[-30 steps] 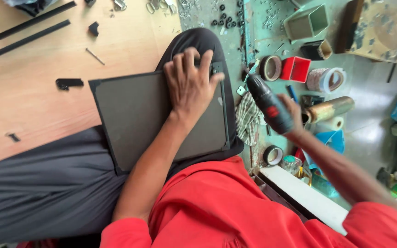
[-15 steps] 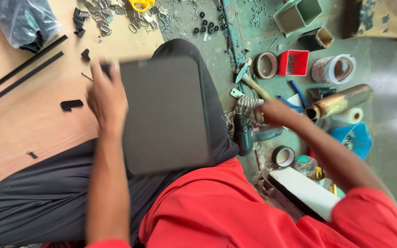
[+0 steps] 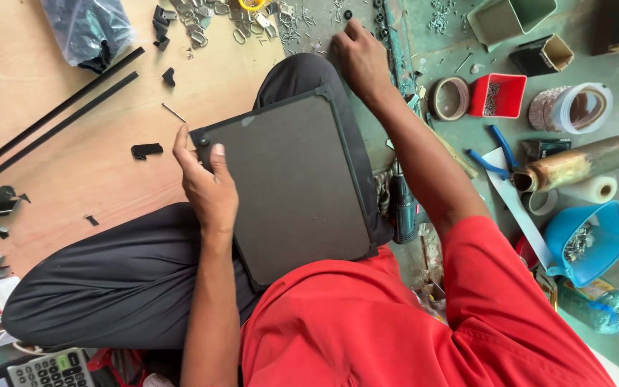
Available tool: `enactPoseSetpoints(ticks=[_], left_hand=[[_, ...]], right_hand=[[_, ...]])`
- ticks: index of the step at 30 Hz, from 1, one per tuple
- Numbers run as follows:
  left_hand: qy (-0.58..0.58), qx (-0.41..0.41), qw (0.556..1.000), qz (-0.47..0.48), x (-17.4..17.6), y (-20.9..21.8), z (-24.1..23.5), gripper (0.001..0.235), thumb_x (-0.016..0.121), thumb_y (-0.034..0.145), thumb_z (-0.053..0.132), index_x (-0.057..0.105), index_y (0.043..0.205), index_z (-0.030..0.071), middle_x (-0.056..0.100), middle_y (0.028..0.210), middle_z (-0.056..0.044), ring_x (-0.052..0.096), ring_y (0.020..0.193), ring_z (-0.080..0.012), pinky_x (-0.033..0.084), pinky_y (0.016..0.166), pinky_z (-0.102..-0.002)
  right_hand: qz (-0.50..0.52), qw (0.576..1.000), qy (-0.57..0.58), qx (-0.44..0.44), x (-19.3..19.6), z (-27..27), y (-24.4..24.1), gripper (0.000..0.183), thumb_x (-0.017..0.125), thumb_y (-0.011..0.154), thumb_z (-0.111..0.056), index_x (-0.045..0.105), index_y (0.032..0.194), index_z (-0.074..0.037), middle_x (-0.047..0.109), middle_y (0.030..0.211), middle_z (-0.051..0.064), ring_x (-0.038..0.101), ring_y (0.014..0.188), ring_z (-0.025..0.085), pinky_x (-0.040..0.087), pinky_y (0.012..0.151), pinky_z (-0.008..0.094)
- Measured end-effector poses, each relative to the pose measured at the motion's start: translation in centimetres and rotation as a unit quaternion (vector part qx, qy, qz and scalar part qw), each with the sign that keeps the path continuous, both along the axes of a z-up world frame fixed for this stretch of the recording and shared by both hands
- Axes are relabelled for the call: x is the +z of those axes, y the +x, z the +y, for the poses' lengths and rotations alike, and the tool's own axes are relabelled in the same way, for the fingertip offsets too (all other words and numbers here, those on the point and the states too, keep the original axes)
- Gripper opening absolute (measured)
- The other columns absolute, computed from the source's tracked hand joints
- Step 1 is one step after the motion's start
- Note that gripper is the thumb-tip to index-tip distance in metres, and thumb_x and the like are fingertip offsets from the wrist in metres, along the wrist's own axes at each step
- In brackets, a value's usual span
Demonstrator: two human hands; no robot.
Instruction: The person sits on the workshop floor with a photo frame on their lap and attaches a metal hanging bracket to its back. They position the bracket, drive screws with a cordless drill, tap it with a hammer, then place the finished frame onto a stack of completed frames and pick up the next one.
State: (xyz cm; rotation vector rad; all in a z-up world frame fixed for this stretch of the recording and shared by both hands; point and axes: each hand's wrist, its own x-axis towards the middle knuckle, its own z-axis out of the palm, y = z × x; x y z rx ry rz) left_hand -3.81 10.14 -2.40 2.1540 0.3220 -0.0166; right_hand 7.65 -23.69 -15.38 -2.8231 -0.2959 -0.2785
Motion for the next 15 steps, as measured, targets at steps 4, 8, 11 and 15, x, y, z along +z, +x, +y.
enactPoseSetpoints(ticks=[4, 8, 11, 15], left_hand=[[-0.080, -0.010, 0.994, -0.067, -0.2, 0.1, -0.5, 0.063, 0.068, 0.106, 0.012, 0.034, 0.159, 0.012, 0.062, 0.142, -0.023, 0.068, 0.128, -0.0349, 0.053, 0.110, -0.042], [0.141, -0.100, 0.978, -0.118, 3.5, 2.4, -2.5, 0.091, 0.095, 0.076, 0.027, 0.045, 0.151, 0.012, 0.036, 0.152, -0.026, 0.039, 0.143, -0.0445, 0.034, 0.117, -0.049], [0.219, -0.179, 0.946, -0.159, 4.3, 4.5, -5.1, 0.089, 0.100, 0.066, 0.035, 0.058, 0.141, 0.014, 0.038, 0.149, -0.024, 0.034, 0.140, -0.0460, 0.026, 0.113, -0.053], [0.089, -0.316, 0.935, -0.134, 3.5, 6.4, -8.4, 0.078, 0.095, 0.074, 0.029, 0.062, 0.142, 0.012, 0.051, 0.139, -0.012, 0.046, 0.131, -0.0341, 0.034, 0.110, -0.049]], right_hand=[[0.012, 0.997, 0.078, 0.017, 2.5, -2.0, -1.5, 0.013, 0.076, 0.093, -0.004, 0.073, 0.106, -0.005, 0.066, 0.103, 0.013, 0.072, 0.088, 0.028, 0.058, 0.076, 0.038], [0.038, 0.955, 0.287, -0.055, 6.5, -2.6, -3.9, 0.014, 0.074, 0.097, 0.000, 0.075, 0.110, -0.003, 0.072, 0.097, 0.012, 0.074, 0.081, 0.019, 0.060, 0.075, 0.030], [0.092, 0.905, 0.407, -0.080, 11.4, -1.0, -6.1, 0.012, 0.073, 0.100, -0.004, 0.076, 0.112, -0.004, 0.075, 0.097, 0.009, 0.073, 0.084, 0.013, 0.060, 0.078, 0.027], [0.140, 0.914, 0.378, 0.053, 16.0, 3.7, -8.3, 0.016, 0.076, 0.094, -0.001, 0.078, 0.109, -0.006, 0.075, 0.100, 0.007, 0.071, 0.091, 0.014, 0.058, 0.080, 0.028]])
